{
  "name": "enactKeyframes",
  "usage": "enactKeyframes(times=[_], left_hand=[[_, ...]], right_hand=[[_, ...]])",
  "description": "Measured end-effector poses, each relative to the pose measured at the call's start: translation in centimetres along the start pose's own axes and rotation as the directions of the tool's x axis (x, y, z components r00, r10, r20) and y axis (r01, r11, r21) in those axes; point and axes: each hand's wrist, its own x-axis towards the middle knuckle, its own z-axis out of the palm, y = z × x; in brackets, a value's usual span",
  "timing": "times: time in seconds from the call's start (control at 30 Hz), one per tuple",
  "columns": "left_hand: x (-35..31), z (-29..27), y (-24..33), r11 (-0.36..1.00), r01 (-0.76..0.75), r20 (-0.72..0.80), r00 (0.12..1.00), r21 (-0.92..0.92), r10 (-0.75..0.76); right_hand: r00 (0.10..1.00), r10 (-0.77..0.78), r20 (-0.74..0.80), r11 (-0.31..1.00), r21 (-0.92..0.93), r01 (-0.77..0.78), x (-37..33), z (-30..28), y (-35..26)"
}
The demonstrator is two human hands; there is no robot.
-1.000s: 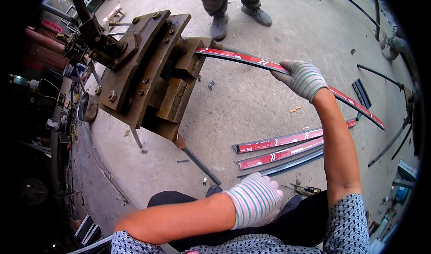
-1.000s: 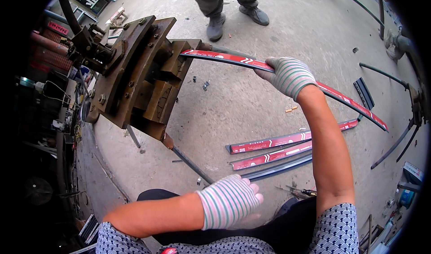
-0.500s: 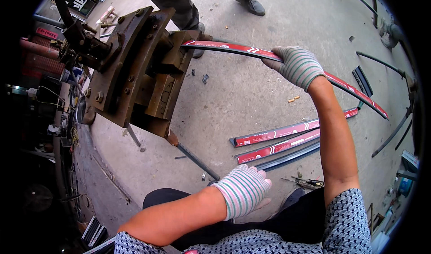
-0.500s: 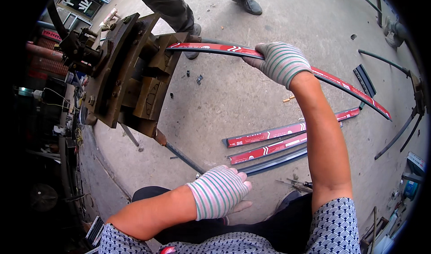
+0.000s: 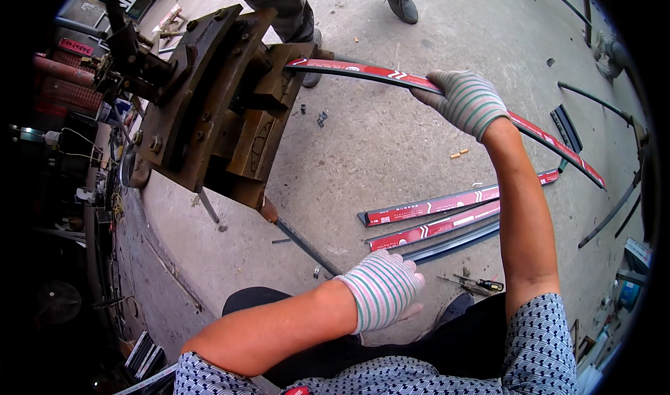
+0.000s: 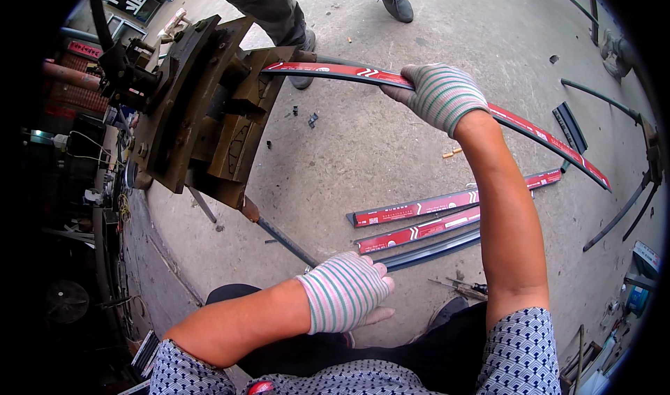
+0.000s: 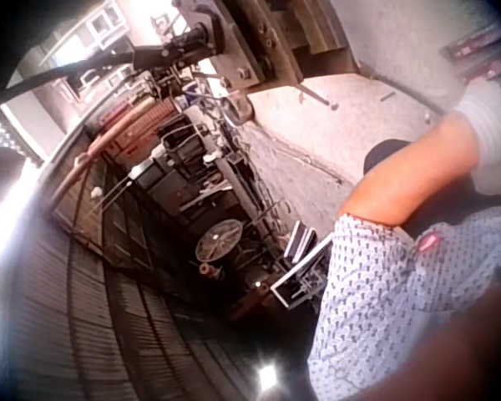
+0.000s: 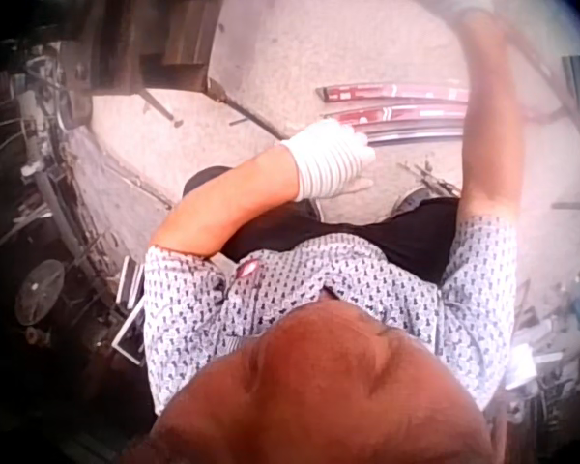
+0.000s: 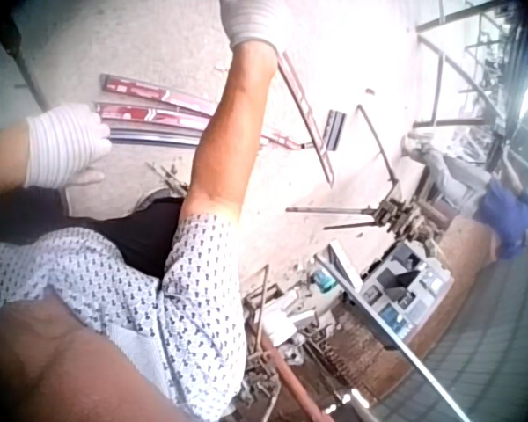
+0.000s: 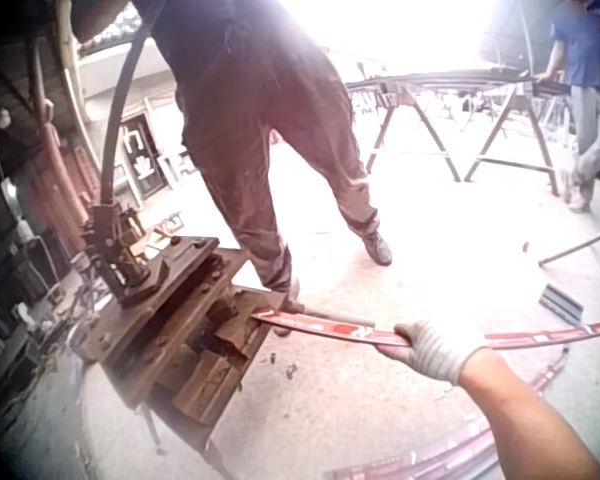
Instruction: The person sits on the floor and repeatedly picks up long, red-labeled metal strips. They bend the strips to test flexibility, peel off the protective red film, and place the strips back on the floor. The person also briefly handles a small red plastic piece.
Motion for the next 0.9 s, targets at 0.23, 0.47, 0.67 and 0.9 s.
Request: enactKeyframes(times=[0.23,0.47,0.67,0.9], left_hand=[[0.4,-0.4,0.2,1.000,0.021,0.069,0.997,0.022,-0.022],[0.2,-0.2,0.5,0.999,0.013,0.060,0.998,0.034,-0.015],[0.3,-0.2,0.5,0.999,0.008,0.043,0.999,0.040,-0.010],[0.5,-0.1,0.6,0.999,0.017,0.074,0.997,0.032,-0.019]], right_hand=[[1.000,0.009,0.028,1.000,-0.016,-0.009,-0.1,-0.5,0.0],[1.000,0.019,0.017,1.000,0.002,-0.019,0.1,-0.3,0.0],[1.000,-0.001,-0.003,1.000,0.020,0.001,0.2,0.0,0.4],[1.000,-0.018,-0.026,1.000,0.024,0.018,0.2,0.6,0.7]])
